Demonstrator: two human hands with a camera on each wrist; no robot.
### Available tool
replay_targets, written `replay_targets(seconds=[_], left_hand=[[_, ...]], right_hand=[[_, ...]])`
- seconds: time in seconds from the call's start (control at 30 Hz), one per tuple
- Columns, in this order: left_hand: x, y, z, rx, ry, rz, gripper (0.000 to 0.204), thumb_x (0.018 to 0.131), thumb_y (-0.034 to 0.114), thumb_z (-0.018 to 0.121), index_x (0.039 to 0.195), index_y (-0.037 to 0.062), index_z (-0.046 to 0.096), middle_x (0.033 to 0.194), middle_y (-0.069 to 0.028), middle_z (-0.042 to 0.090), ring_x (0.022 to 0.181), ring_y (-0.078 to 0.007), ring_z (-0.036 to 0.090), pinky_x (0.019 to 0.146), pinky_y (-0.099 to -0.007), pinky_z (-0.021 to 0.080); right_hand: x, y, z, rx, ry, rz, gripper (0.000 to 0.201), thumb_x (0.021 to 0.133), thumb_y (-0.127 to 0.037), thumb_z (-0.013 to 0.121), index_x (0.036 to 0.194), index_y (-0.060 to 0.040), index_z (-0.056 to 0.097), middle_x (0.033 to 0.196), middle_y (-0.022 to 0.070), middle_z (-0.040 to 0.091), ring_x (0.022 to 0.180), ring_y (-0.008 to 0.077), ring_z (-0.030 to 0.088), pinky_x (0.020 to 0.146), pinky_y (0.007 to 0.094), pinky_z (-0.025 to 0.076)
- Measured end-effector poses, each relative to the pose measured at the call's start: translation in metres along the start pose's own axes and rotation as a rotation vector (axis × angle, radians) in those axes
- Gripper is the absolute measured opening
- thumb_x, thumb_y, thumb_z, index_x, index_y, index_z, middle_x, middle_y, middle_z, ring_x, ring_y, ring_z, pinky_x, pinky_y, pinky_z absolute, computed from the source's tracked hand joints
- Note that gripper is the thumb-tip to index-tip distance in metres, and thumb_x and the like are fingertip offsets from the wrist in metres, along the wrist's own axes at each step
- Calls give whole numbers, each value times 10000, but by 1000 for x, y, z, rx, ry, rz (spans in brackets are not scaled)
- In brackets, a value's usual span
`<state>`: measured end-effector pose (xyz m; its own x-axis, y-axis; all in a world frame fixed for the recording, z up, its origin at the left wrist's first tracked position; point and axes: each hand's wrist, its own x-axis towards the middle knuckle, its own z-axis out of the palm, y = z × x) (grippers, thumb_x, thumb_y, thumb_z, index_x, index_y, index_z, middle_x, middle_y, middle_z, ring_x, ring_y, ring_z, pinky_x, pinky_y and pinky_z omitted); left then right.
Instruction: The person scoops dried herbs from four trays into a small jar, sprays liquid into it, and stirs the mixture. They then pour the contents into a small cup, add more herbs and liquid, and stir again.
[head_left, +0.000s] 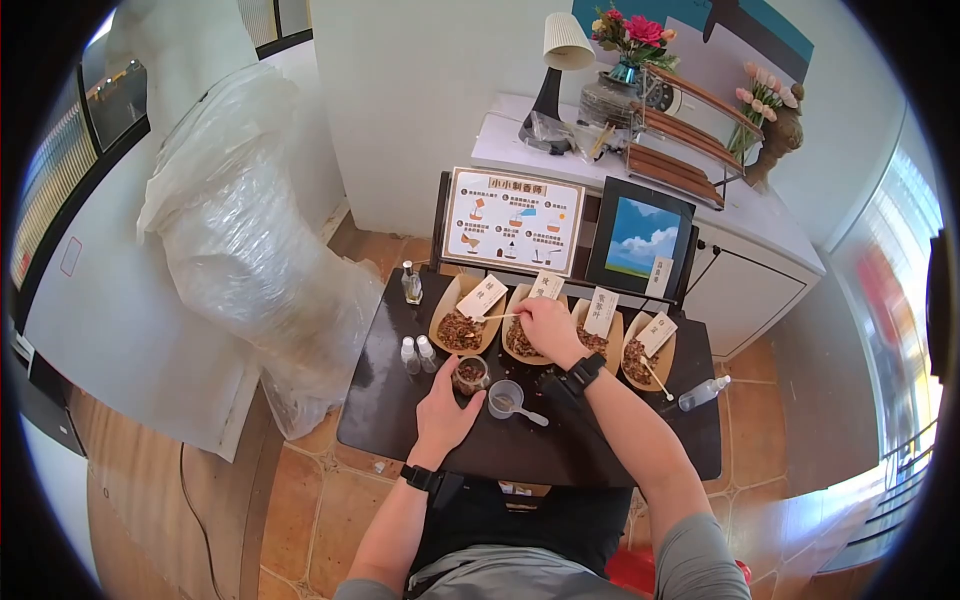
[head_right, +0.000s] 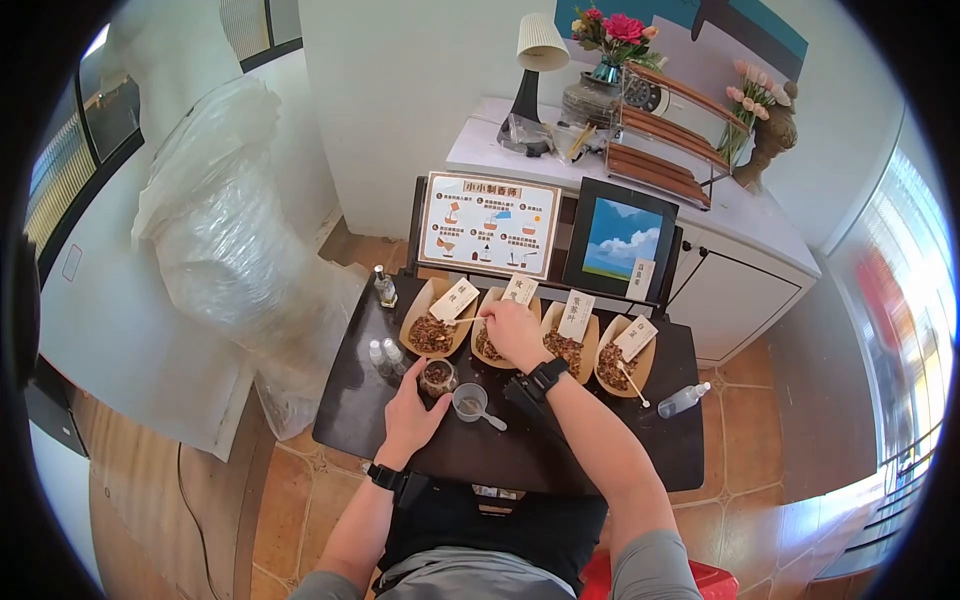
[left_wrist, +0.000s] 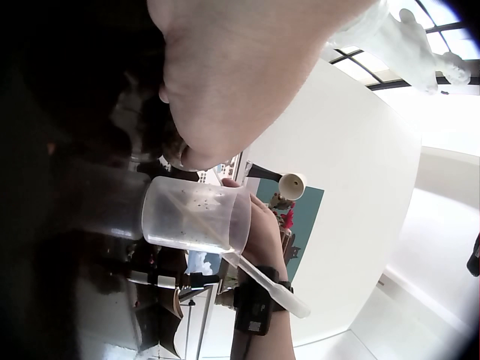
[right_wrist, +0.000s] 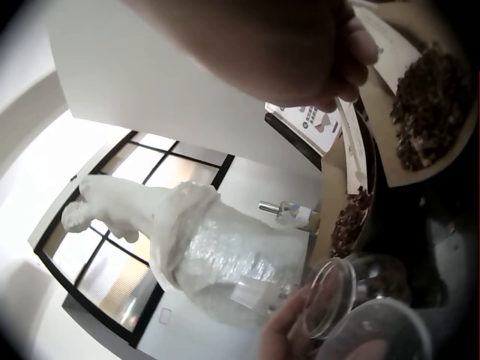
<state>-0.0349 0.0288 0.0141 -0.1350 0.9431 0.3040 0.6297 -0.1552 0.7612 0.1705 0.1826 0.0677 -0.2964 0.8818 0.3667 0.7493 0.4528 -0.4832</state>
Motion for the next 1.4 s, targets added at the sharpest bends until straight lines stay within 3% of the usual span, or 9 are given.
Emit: replay_targets(seconds=[0.33,0.43,0.5,0.73,0.83,1.0,1.23,1.33,1.4], left_hand=[[0,-1,1,21,2,7,803,855,287,847,1526,93,452,1406,-155,654,1190,-366,683,963,-442,562],[0,0,0,15,-4,-4,805,855,286,848,1527,94,450,1404,-155,654,1192,-365,683,965,-440,561],[0,-1,1,16,1,6,803,855,287,848,1526,95,452,1400,-156,656,1196,-366,681,965,-440,562],[0,-3,2,7,14,28,807,854,285,848,1528,92,448,1398,-156,658,1199,-366,681,966,-438,561],[0,-2,1,12,8,17,811,854,284,849,1530,90,445,1400,-161,657,1200,-363,682,968,-435,561],[0,-4,3,10,13,30,808,857,291,847,1530,92,445,1390,-162,662,1190,-369,684,957,-436,564],[-1,-3,2,9,11,28,800,857,293,847,1522,92,451,1380,-162,668,1185,-369,687,948,-441,566],[0,-3,2,7,18,35,797,856,292,848,1519,88,454,1379,-163,668,1183,-369,688,947,-441,567],[-1,-3,2,8,24,45,796,854,291,849,1515,83,458,1377,-163,669,1180,-369,690,943,-439,569]], right_hand=[[-2,9,7,163,-246,105,243,880,-121,615,1004,-56,813,914,194,764,876,354,745,854,436,588],[1,21,18,349,-326,202,213,874,-87,647,995,-35,815,880,149,775,754,261,747,728,383,592],[2,15,11,557,-390,472,196,892,-44,646,995,-1,807,835,100,765,637,156,691,582,315,548],[2,17,7,758,-403,597,223,926,-19,597,1037,41,781,788,72,727,603,99,634,490,259,479],[3,21,9,761,-356,575,232,915,-37,599,1028,29,791,809,79,750,640,125,675,543,290,527],[2,14,8,41,-109,180,263,884,-121,592,1002,-56,818,908,163,780,850,335,753,839,448,594],[1,14,14,150,-199,135,262,874,-129,591,978,-59,821,906,188,770,910,381,736,876,469,584],[2,18,18,197,-253,159,218,903,-109,634,1004,-53,819,849,124,780,789,249,749,743,373,588],[3,13,10,428,-374,386,222,917,-60,623,1027,-12,809,803,81,765,678,146,696,601,299,541]])
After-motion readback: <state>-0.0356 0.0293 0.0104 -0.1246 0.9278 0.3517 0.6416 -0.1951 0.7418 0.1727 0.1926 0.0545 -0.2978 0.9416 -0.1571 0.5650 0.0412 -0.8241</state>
